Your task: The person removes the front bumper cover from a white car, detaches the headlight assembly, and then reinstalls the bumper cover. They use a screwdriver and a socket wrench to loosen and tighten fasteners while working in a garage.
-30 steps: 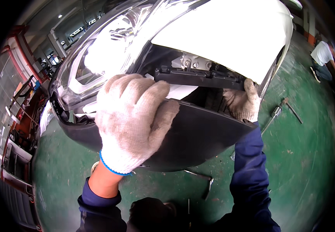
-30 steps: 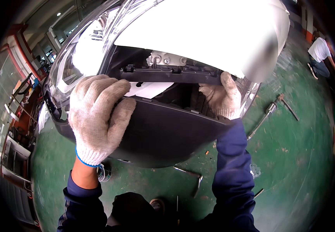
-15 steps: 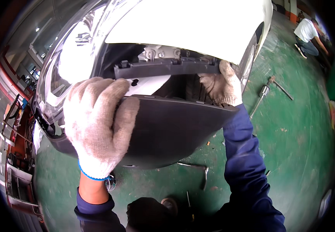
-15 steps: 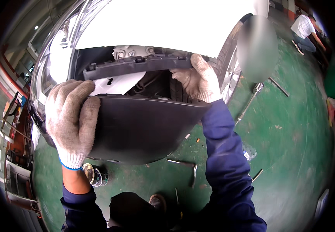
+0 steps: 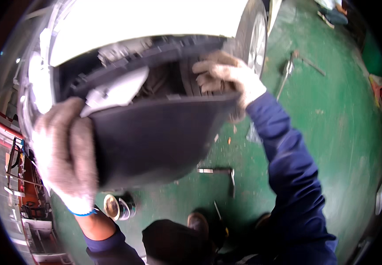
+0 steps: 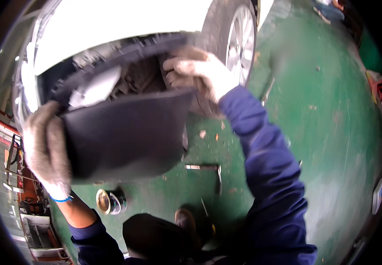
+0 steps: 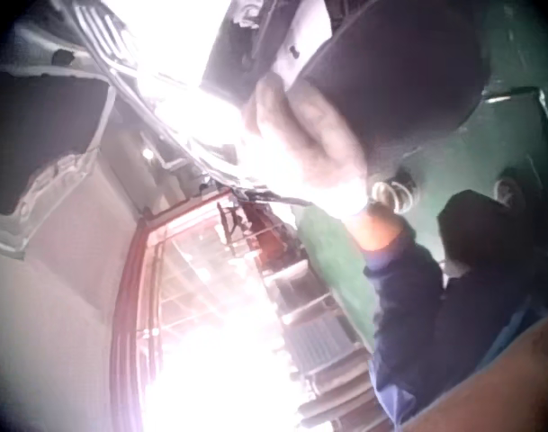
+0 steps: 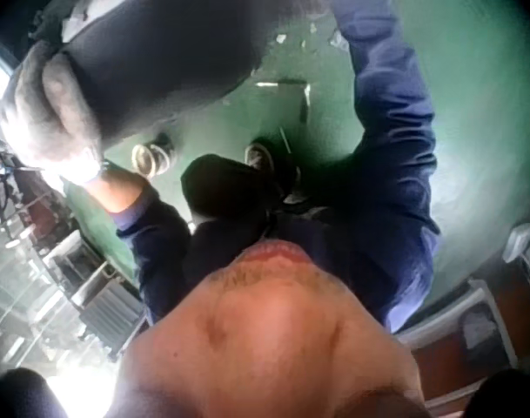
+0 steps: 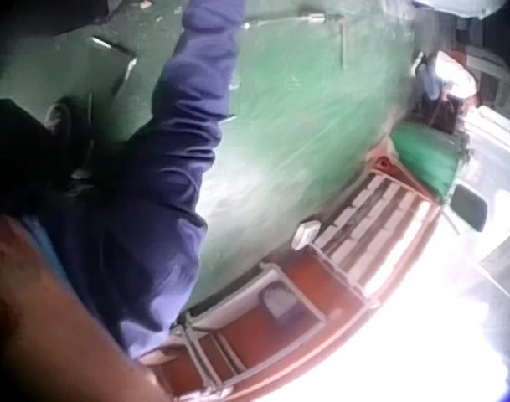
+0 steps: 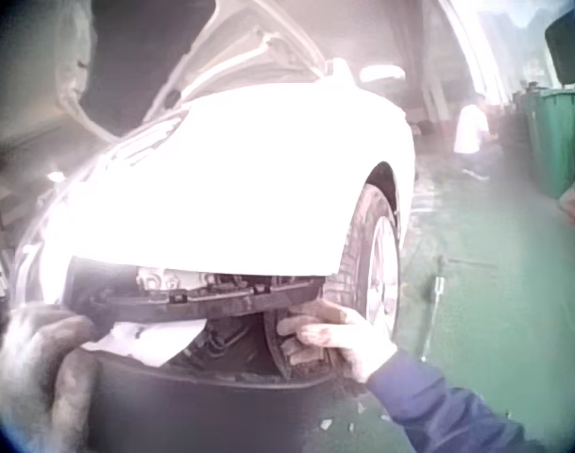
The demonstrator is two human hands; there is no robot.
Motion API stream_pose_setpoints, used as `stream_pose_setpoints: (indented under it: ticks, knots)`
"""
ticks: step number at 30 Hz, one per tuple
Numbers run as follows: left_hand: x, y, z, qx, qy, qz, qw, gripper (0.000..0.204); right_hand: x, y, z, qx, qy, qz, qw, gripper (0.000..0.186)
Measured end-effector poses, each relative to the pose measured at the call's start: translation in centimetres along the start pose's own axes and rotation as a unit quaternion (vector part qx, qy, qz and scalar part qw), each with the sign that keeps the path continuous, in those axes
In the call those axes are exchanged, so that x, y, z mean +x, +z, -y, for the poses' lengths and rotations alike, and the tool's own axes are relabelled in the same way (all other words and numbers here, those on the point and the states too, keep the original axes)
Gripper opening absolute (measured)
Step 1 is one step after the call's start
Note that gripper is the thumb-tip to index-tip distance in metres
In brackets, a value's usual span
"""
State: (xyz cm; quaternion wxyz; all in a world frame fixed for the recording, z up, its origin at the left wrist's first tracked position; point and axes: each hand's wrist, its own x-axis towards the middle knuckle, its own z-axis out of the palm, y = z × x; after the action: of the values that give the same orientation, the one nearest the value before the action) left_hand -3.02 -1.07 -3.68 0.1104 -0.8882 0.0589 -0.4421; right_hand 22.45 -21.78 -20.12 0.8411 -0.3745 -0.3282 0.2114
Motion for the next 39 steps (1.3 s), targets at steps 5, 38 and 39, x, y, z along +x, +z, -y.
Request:
stream_pose_setpoints:
  ticks: [5, 38, 39]
  knots:
    - [-1.8, 0.5, 1.4, 0.027, -0.003, -0.014, 1.000, 0.033, -10.0, -7.0, -5.1, -0.306, 0.224, 0.058, 0.924, 0.056]
    - [-20.1, 24.6, -25.5, -0.585, -0.516, 0.503, 0.371, 0.027, -38.1, -5.5, -13.7, -0.379, 0.107, -0.284, 0.874, 0.052]
    - [-19.4, 24.4, -25.4, -0.594, -0.495, 0.495, 0.395, 0.030, -38.4, -6.3, -13.2, -0.246, 0.141, -0.377, 0.882, 0.050]
